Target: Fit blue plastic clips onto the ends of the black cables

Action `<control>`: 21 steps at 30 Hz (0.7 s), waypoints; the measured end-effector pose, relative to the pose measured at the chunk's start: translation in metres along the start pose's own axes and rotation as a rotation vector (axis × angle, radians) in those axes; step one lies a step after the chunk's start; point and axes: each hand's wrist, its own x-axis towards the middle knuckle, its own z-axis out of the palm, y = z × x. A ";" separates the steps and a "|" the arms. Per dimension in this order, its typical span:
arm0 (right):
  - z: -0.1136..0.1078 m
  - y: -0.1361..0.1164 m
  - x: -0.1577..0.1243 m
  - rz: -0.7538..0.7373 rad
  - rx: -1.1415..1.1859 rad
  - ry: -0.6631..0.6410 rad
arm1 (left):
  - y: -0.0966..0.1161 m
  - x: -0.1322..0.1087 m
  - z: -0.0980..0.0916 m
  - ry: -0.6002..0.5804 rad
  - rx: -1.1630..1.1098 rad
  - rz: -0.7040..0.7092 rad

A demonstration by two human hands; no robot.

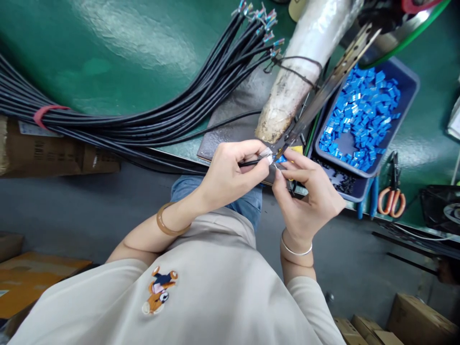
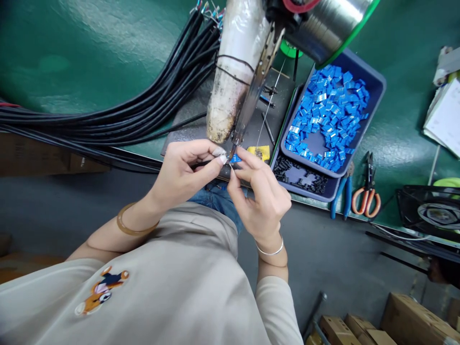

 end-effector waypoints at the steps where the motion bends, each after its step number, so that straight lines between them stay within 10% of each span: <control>1: 0.000 0.000 -0.001 0.008 0.004 -0.002 | -0.001 -0.001 0.000 -0.008 0.001 -0.008; 15: 0.001 -0.001 -0.004 -0.066 -0.086 0.040 | -0.001 -0.008 -0.002 -0.108 -0.006 0.068; 21: 0.001 -0.007 -0.007 0.057 0.069 0.050 | -0.001 -0.005 -0.012 -0.262 -0.300 -0.168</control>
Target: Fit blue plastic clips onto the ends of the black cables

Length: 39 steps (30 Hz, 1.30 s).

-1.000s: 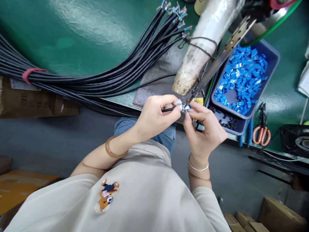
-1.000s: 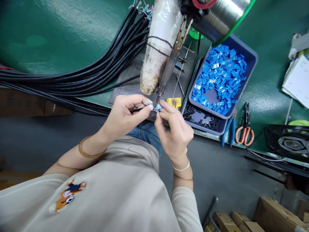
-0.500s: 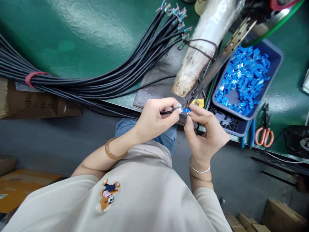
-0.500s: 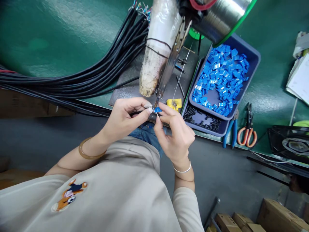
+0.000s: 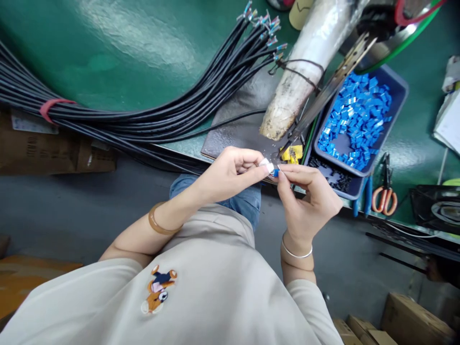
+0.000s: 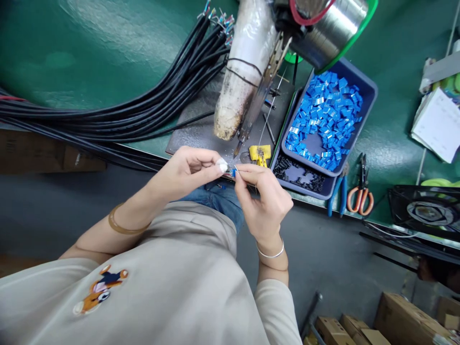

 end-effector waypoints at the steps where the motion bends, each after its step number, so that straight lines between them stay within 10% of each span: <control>1: 0.000 -0.001 0.000 0.036 0.029 -0.012 | 0.000 0.001 -0.002 -0.033 -0.050 -0.028; 23: -0.003 -0.002 -0.002 0.095 0.108 -0.083 | -0.001 0.004 -0.016 -0.255 -0.232 -0.195; 39: 0.007 0.005 -0.010 -0.198 -0.151 0.103 | 0.000 -0.004 0.011 0.182 0.249 0.192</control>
